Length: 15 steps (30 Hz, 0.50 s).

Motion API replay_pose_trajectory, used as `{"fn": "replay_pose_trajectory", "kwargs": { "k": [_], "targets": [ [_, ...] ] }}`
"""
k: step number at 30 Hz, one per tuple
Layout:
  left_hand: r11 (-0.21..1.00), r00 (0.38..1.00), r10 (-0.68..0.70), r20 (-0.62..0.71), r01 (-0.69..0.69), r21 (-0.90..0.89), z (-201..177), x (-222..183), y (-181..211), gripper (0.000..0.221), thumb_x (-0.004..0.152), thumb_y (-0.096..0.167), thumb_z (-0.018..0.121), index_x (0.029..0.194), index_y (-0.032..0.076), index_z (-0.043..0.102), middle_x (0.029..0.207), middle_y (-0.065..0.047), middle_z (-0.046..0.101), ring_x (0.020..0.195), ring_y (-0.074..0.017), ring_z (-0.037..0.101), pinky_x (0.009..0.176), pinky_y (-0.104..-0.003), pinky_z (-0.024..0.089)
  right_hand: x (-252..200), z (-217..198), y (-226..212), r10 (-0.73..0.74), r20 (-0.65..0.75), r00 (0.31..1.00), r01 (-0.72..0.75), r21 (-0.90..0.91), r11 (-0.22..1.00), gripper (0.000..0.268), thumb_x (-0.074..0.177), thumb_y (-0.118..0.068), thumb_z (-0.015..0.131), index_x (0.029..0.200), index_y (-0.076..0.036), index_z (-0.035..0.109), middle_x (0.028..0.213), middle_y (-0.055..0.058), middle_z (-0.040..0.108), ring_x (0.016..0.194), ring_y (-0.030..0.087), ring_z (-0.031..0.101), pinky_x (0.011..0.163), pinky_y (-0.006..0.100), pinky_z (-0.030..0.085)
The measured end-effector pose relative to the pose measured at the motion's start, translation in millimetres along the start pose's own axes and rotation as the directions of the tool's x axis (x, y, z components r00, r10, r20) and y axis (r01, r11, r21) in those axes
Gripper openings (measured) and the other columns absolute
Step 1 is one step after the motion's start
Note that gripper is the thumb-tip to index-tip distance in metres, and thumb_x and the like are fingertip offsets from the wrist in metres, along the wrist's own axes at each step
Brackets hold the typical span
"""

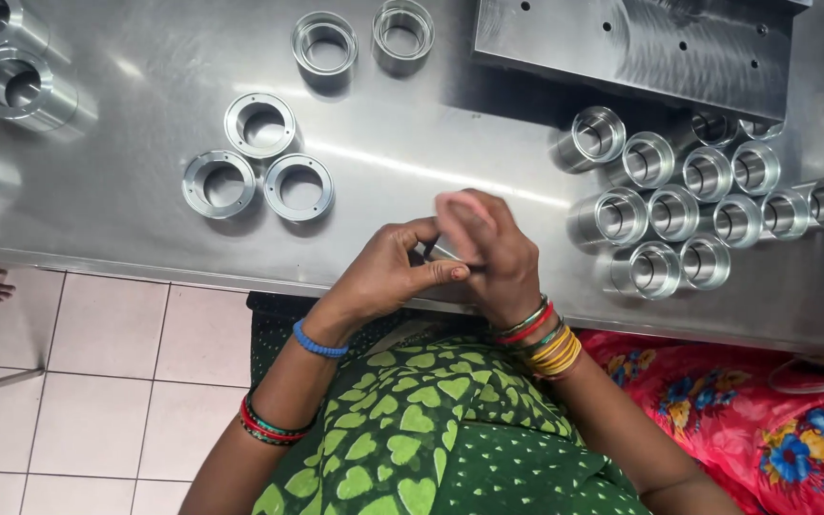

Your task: Inspecting, wiping, and measuring cylindrical metal components at a workstation.

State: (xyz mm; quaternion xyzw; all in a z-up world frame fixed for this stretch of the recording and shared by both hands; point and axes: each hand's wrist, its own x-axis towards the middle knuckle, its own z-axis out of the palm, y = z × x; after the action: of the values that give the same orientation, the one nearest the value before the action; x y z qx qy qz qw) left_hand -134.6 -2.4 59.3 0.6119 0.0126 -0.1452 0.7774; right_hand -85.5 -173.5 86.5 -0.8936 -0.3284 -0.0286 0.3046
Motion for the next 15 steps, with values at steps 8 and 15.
{"fn": "replay_pose_trajectory", "kwargs": {
  "k": [8,15],
  "targets": [
    [0.880,0.954,0.298,0.023,-0.283,0.382,-12.4,-3.7,-5.6,0.040,0.080,0.033,0.086,0.107,0.006,0.077,0.101,-0.004,0.075,0.090,-0.0157,0.067,0.080,-0.033,0.056,-12.3,14.6,31.8,0.125,0.519,0.845,-0.517,0.854,-0.049,0.049,0.101,0.004,0.044,0.150,0.001,0.047,0.130,0.023,0.060,0.093,0.026,0.075,0.076,0.039,0.064],
    [0.974,0.971,0.226,-0.075,-0.228,-0.006,-19.5,-2.3,-9.4,0.046,0.097,0.009,0.068,0.141,0.004,0.055,0.122,-0.012,0.067,0.110,-0.0157,0.066,0.094,-0.034,0.057,-1.1,-24.8,10.5,0.196,0.135,0.971,-0.221,0.814,0.536,0.065,0.089,0.005,0.065,0.149,-0.002,0.039,0.143,0.017,0.053,0.098,0.019,0.069,0.081,0.032,0.061]
  ]
}}
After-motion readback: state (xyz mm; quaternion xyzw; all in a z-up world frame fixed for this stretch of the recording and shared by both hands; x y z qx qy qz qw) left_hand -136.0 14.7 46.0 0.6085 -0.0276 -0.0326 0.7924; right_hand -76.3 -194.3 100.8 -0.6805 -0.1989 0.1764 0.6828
